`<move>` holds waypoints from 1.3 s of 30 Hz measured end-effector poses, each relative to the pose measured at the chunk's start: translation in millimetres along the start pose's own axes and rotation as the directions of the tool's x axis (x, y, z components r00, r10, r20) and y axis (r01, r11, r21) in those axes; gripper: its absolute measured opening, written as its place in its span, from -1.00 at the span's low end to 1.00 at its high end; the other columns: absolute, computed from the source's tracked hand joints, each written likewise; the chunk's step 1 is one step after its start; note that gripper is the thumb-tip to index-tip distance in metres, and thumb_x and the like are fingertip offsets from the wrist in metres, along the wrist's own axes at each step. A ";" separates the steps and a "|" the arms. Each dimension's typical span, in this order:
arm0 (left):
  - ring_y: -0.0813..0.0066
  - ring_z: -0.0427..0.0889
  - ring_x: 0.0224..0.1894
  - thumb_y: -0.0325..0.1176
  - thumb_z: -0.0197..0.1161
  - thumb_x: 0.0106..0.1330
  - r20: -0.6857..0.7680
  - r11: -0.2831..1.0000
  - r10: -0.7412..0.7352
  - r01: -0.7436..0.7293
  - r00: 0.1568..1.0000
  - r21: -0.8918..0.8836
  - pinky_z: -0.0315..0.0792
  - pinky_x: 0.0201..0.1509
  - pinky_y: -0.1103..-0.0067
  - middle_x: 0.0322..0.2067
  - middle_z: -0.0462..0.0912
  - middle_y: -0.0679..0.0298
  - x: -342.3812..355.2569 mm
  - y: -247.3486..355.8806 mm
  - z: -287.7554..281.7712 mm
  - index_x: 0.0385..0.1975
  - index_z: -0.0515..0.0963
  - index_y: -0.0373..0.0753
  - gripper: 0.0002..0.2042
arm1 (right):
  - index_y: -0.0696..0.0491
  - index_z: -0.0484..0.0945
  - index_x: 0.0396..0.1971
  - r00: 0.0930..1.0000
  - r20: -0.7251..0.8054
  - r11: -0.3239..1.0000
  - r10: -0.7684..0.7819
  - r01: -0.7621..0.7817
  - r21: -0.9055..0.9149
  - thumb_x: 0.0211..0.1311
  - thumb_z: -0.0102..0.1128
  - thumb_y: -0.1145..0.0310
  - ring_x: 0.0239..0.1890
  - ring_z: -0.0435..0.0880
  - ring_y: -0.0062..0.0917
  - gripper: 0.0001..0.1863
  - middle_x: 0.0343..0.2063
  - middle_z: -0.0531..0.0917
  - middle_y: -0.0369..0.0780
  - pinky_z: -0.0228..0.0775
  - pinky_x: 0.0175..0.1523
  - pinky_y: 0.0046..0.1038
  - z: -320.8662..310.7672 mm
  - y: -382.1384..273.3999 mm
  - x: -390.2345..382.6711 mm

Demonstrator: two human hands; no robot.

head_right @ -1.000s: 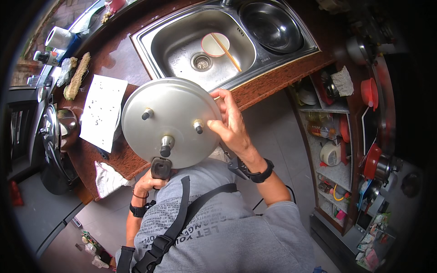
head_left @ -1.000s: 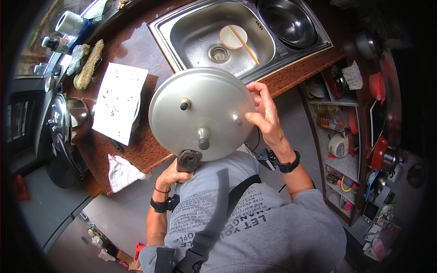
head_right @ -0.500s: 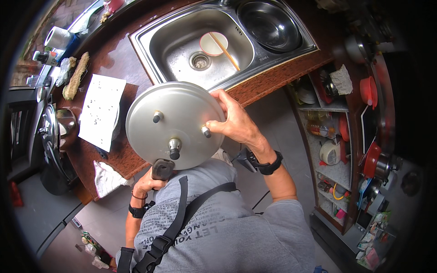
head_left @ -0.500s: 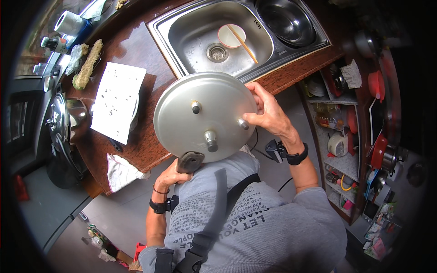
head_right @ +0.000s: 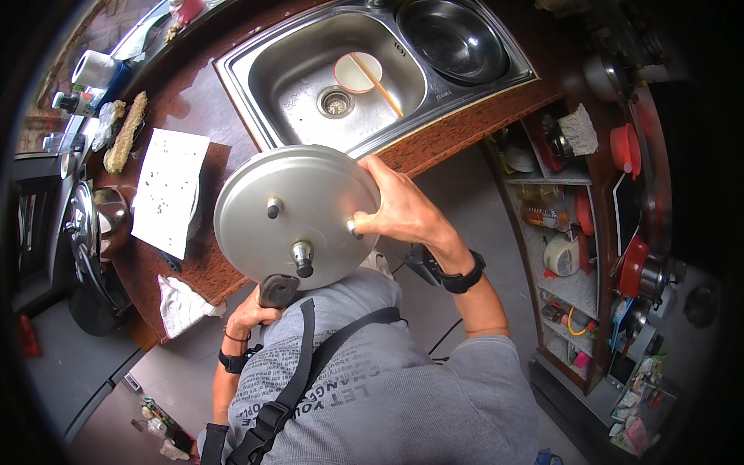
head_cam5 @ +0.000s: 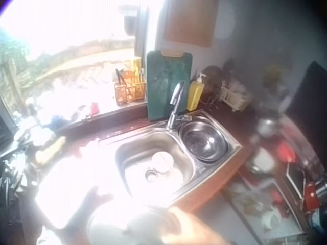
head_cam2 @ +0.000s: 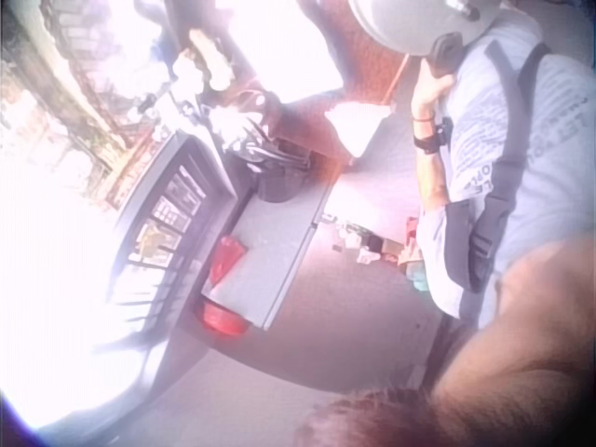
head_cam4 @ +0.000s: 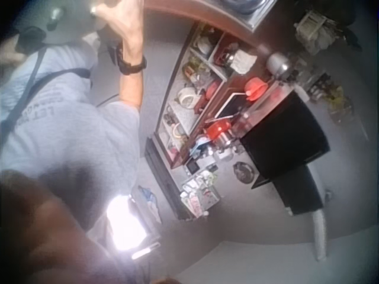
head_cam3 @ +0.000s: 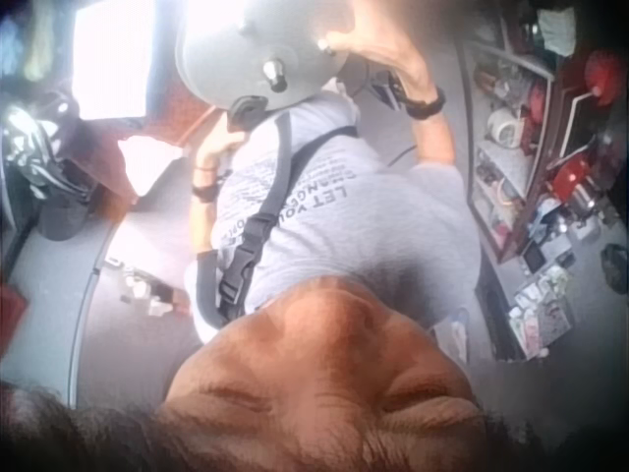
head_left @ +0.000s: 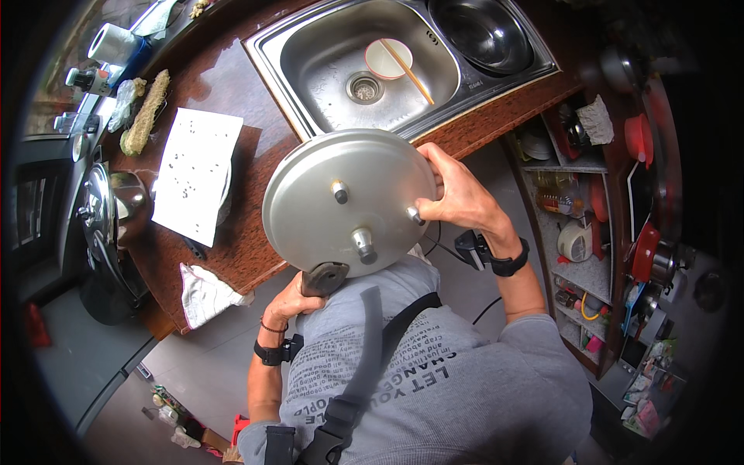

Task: The recorder is shown checking and adjusting the components of a pressure cooker lid, specifically the valves and the inner rubber seal.

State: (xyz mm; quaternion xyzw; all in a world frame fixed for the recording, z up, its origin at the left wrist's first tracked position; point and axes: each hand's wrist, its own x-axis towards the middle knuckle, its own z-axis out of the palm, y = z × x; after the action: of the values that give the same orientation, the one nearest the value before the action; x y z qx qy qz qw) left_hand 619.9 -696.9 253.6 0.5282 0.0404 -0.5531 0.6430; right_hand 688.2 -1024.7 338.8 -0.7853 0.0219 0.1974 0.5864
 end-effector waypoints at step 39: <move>0.77 0.16 -0.74 -0.61 0.10 -0.16 -0.042 0.996 -0.043 0.046 0.998 0.071 0.06 -0.72 0.72 -0.71 0.27 0.51 -1.5 17.2 8.5 -0.04 0.39 -0.35 -0.48 | 0.24 0.37 -0.13 0.999 -0.034 0.995 0.034 -0.037 -0.093 -0.29 0.28 0.35 -0.21 0.62 -0.27 -0.40 -0.29 0.60 0.00 0.42 -0.08 -0.37 -6.5 -2.0 2.5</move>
State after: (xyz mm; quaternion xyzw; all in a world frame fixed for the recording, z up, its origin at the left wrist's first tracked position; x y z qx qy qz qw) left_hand 627.8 -705.0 269.2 0.5610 0.0451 -0.5578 0.6100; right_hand 692.9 -1029.7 341.3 -0.8146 0.0360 0.1958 0.5447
